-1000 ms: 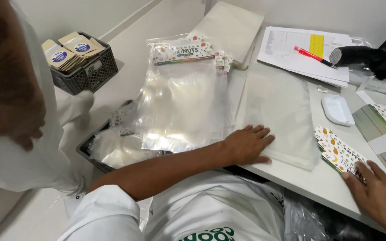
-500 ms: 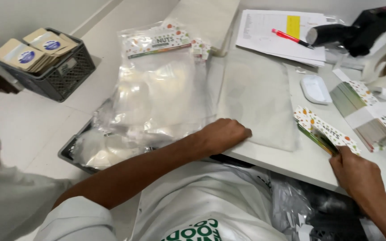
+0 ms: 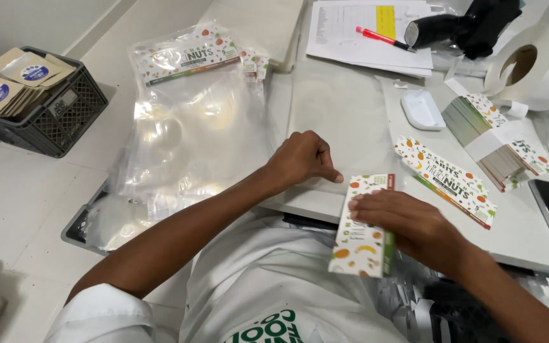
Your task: The person repeatedly places small rectangular boxes labeled 'FRUCINUTS' into clear plastic bags on a white table, then moves the filled bags to a stack on the left. The person handles the boxes and bags by hand without using tools.
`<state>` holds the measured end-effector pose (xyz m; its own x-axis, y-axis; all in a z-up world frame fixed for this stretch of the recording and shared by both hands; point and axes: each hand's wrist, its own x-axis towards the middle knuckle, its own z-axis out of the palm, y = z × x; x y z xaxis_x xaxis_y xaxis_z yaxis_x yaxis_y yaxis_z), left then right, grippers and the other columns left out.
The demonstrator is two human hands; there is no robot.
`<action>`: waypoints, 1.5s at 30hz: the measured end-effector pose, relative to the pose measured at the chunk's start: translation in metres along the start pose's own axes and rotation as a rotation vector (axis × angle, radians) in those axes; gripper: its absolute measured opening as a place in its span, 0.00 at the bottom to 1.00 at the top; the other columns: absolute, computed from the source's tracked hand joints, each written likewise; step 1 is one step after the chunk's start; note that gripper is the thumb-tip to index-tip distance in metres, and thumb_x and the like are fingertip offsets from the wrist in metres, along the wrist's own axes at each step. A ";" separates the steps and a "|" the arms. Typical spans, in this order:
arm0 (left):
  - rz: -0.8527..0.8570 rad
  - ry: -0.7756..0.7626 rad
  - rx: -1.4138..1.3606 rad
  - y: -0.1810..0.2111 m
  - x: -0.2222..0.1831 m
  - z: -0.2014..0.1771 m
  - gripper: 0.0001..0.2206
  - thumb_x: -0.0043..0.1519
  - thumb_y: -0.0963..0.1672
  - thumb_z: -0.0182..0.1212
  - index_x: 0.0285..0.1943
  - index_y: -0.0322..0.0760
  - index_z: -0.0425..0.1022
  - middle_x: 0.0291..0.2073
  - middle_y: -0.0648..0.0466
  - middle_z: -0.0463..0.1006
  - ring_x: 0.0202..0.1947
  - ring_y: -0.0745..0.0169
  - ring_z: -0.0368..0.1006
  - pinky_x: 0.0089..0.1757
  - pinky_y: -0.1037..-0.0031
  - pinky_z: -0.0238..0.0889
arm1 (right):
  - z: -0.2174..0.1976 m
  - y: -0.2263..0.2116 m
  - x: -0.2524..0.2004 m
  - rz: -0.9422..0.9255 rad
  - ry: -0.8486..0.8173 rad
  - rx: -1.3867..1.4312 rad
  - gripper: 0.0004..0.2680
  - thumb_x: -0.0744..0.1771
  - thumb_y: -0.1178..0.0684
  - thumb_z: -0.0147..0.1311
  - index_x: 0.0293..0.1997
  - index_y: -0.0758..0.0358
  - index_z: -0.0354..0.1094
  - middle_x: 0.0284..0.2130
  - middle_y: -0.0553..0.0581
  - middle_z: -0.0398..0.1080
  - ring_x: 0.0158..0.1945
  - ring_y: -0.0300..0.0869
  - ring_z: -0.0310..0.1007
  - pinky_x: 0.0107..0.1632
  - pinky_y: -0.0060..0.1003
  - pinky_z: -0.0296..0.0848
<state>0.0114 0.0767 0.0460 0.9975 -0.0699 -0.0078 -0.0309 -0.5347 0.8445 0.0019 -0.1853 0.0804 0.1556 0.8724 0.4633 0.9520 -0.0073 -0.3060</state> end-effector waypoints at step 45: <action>-0.010 0.325 0.010 0.034 -0.071 0.006 0.47 0.59 0.62 0.51 0.80 0.32 0.45 0.69 0.26 0.55 0.61 0.28 0.67 0.54 0.47 0.61 | 0.086 0.071 0.102 0.707 0.154 -0.153 0.30 0.71 0.33 0.38 0.79 0.62 0.37 0.77 0.69 0.38 0.79 0.60 0.34 0.75 0.64 0.32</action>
<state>-0.0608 0.0586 0.0724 0.9658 0.2068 0.1567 -0.0203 -0.5420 0.8401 0.0631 -0.0547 0.0348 0.7701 0.5556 0.3134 0.6350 -0.6202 -0.4607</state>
